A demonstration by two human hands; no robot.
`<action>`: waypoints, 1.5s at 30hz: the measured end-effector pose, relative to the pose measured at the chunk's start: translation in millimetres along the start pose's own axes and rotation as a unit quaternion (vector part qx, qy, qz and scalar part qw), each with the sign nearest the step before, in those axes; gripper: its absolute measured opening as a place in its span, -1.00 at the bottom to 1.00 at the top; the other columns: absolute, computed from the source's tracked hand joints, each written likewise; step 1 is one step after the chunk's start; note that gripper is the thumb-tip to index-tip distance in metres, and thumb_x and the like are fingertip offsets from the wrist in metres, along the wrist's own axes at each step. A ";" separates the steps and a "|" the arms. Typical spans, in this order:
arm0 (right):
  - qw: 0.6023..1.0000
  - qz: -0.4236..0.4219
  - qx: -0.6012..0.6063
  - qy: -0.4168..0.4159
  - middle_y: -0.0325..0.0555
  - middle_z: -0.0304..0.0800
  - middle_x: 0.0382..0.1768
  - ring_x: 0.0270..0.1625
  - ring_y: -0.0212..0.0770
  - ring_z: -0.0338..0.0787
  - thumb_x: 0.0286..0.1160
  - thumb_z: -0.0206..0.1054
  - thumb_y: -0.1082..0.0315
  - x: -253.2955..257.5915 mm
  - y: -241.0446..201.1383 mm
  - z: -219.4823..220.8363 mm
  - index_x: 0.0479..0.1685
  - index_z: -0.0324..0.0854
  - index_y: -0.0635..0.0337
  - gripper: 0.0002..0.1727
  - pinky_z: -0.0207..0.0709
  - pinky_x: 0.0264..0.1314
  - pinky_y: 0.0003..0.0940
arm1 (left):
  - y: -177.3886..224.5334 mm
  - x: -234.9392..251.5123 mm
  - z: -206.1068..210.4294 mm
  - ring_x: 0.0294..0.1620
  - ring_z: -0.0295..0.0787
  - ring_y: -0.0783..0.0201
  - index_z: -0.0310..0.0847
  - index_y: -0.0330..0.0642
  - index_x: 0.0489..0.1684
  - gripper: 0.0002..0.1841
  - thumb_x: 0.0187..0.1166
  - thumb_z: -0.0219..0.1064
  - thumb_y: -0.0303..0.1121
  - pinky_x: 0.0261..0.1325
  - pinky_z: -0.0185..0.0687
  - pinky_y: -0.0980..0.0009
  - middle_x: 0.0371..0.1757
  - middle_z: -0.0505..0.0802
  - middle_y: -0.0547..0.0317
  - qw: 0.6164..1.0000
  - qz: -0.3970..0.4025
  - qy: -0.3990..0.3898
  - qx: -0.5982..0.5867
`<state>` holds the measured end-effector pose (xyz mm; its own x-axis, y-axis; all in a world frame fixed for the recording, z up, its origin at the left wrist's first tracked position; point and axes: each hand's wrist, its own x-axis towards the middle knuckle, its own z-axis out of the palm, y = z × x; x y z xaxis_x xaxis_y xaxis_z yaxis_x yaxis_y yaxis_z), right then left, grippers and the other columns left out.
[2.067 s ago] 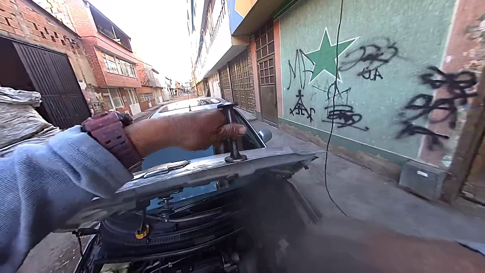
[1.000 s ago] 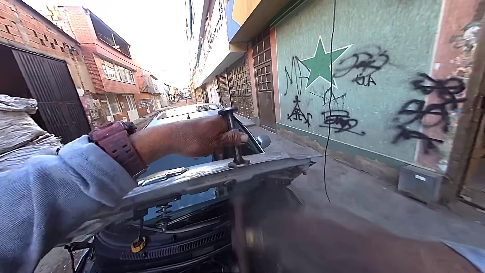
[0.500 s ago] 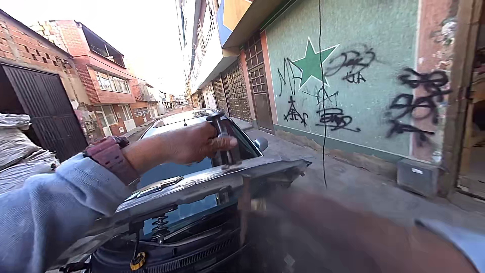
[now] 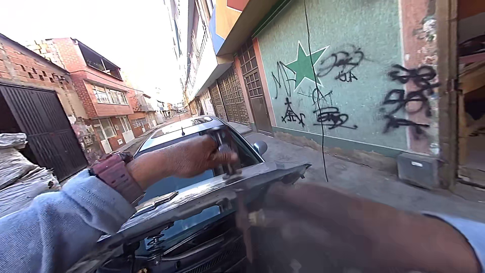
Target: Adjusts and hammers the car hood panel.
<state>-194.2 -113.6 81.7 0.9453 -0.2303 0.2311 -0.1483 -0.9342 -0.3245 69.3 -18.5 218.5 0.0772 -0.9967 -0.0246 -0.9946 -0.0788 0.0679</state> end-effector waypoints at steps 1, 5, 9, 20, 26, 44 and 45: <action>1.000 0.018 0.001 0.020 -0.09 0.77 -0.30 -0.26 0.01 0.81 0.67 0.27 -0.11 -0.2 1.8 4.5 0.19 0.65 -0.05 -0.60 0.68 -0.25 0.20 | -1.0 -0.8 -2.5 -0.72 0.53 0.34 0.64 -0.14 -0.45 -0.36 0.70 0.07 0.30 -0.63 0.48 0.42 -0.66 0.64 0.20 1.000 -0.003 0.003 -0.004; 0.997 -0.035 0.012 -0.066 -0.05 0.80 -0.38 -0.28 0.06 0.82 0.61 0.38 0.06 -12.4 -14.4 16.2 0.02 0.79 0.00 -0.74 0.60 -0.31 0.21 | -3.3 1.7 -4.5 -0.72 0.54 0.36 0.66 -0.11 -0.47 -0.36 0.70 0.06 0.30 -0.63 0.47 0.44 -0.67 0.64 0.23 1.000 -0.002 -0.005 0.006; 1.000 -0.004 0.001 -0.008 -0.15 0.79 -0.28 -0.26 -0.05 0.81 0.67 0.31 -0.07 3.0 7.3 -4.0 0.18 0.69 -0.10 -0.66 0.69 -0.22 0.17 | -1.5 5.0 -0.3 -0.72 0.51 0.33 0.65 -0.14 -0.47 -0.34 0.68 0.07 0.32 -0.63 0.44 0.41 -0.67 0.63 0.20 1.000 -0.007 -0.005 -0.008; 1.000 -0.002 0.015 -0.012 0.04 0.83 -0.26 -0.21 0.16 0.86 0.72 0.28 0.03 -5.4 -7.3 26.8 0.21 0.69 0.00 -0.68 0.65 -0.26 0.31 | -5.0 -1.8 -6.4 -0.74 0.47 0.36 0.63 -0.08 -0.48 -0.41 0.70 0.13 0.27 -0.66 0.39 0.46 -0.68 0.61 0.23 0.999 0.005 -0.011 -0.046; 0.999 0.004 0.021 0.034 -0.15 0.76 -0.24 -0.24 -0.06 0.81 0.70 0.25 -0.07 0.1 0.2 17.1 0.26 0.61 -0.13 -0.65 0.70 -0.25 0.10 | -5.2 1.7 -0.4 -0.80 0.38 0.34 0.61 -0.09 -0.56 -0.37 0.69 0.11 0.29 -0.72 0.30 0.43 -0.75 0.54 0.21 0.999 -0.014 -0.016 -0.044; 0.991 -0.086 -0.069 0.080 -0.51 0.72 -0.41 -0.46 -0.48 0.70 0.66 0.28 -0.05 7.9 5.8 1.6 0.09 0.71 -0.29 -0.77 0.61 -0.49 -0.36 | -12.3 -7.7 -6.4 -0.83 0.40 0.32 0.59 -0.12 -0.60 -0.30 0.68 0.04 0.34 -0.75 0.31 0.43 -0.76 0.56 0.17 0.999 -0.007 -0.011 -0.048; 0.993 -0.091 -0.070 0.039 -0.42 0.72 -0.40 -0.44 -0.36 0.72 0.68 0.26 -0.06 5.1 0.5 8.8 0.13 0.70 -0.27 -0.75 0.62 -0.48 -0.21 | -14.0 -7.9 -8.7 -0.82 0.41 0.32 0.60 -0.12 -0.60 -0.30 0.68 0.04 0.35 -0.74 0.32 0.43 -0.76 0.57 0.17 0.999 -0.009 -0.008 -0.045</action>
<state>-186.9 -112.8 74.7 0.9358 -0.0692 0.3456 -0.0207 -0.9897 -0.1419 83.2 -9.6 226.5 0.0926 -0.9948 -0.0423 -0.9827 -0.0981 0.1573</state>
